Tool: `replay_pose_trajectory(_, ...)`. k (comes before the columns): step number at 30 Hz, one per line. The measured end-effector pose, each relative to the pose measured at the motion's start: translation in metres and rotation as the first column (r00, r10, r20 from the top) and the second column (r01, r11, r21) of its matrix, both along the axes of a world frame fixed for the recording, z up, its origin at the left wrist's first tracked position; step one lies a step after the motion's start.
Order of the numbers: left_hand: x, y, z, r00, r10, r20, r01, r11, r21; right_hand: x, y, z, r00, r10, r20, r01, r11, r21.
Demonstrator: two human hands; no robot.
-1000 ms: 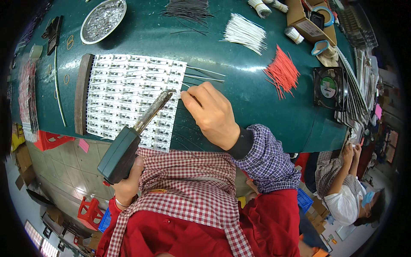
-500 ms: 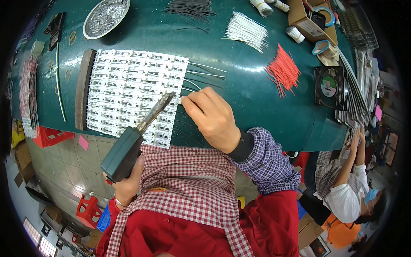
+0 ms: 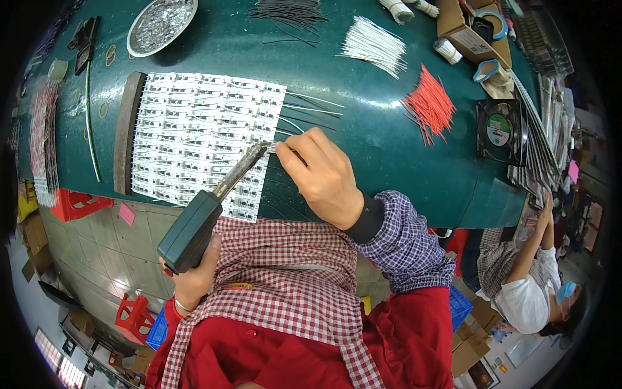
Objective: The person places a circuit board sheet on the workstation, solders wires onto the board with a soldering iron, and aligns the attached wires using a rod.
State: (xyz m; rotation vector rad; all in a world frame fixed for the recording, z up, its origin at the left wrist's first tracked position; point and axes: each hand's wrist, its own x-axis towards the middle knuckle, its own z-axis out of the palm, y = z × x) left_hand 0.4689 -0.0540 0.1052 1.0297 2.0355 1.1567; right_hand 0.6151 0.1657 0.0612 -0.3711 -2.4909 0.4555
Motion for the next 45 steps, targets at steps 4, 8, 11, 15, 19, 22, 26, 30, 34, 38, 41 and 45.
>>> replay_pose_trajectory(4, 0.004, -0.009, -0.005, 0.995, 0.071, 0.077, -0.069, 0.997, -0.033, 0.000, 0.000, 0.000, 1.000, -0.002, 0.006, 0.002, 1.000, -0.002)
replay_pose_trajectory(8, 0.004, -0.012, -0.005, 0.989, 0.101, 0.106, -0.099, 0.995, -0.022, 0.000, 0.000, 0.001, 1.000, -0.011, 0.007, 0.011, 1.000, 0.003)
replay_pose_trajectory(11, 0.006, -0.009, -0.001, 0.998, 0.060, 0.022, -0.061, 0.998, 0.030, 0.002, 0.001, 0.002, 1.000, -0.017, -0.013, 0.018, 0.999, 0.027)
replay_pose_trajectory(15, 0.006, -0.013, -0.004, 0.994, 0.093, 0.057, -0.095, 0.995, 0.035, 0.001, -0.005, 0.004, 0.999, -0.001, -0.047, 0.004, 0.998, 0.063)
replay_pose_trajectory(19, 0.006, -0.013, 0.003, 0.999, 0.048, -0.019, -0.047, 0.998, 0.051, 0.006, -0.012, 0.004, 1.000, 0.008, -0.028, -0.007, 0.999, 0.032)
replay_pose_trajectory(22, 0.005, -0.014, 0.003, 0.999, 0.017, -0.043, -0.014, 0.998, 0.053, 0.007, -0.012, 0.005, 1.000, 0.017, 0.005, -0.017, 1.000, 0.013)
replay_pose_trajectory(26, 0.006, -0.014, 0.003, 0.999, 0.028, -0.020, -0.027, 0.998, 0.050, 0.006, -0.013, 0.004, 0.999, 0.030, 0.012, -0.029, 1.000, -0.009)
replay_pose_trajectory(30, 0.007, -0.013, 0.003, 0.999, 0.001, -0.047, 0.000, 1.000, 0.028, 0.005, -0.013, 0.003, 1.000, 0.014, 0.015, -0.014, 1.000, 0.000)
replay_pose_trajectory(34, 0.006, -0.012, 0.004, 0.996, -0.034, -0.083, 0.035, 0.999, 0.007, 0.004, -0.014, 0.004, 1.000, 0.016, 0.013, -0.016, 1.000, 0.004)
replay_pose_trajectory(38, 0.008, -0.013, 0.003, 0.997, -0.028, -0.068, 0.028, 1.000, -0.014, 0.005, -0.014, 0.003, 1.000, 0.005, 0.016, -0.006, 1.000, 0.017)
replay_pose_trajectory(41, 0.011, -0.021, -0.002, 0.999, 0.050, -0.012, -0.049, 0.998, 0.034, 0.004, -0.014, 0.002, 1.000, 0.008, 0.010, -0.009, 1.000, 0.019)
replay_pose_trajectory(45, 0.012, -0.023, 0.000, 0.991, 0.129, 0.018, -0.130, 0.991, 0.036, 0.005, -0.015, 0.002, 1.000, 0.003, 0.012, -0.003, 1.000, 0.016)
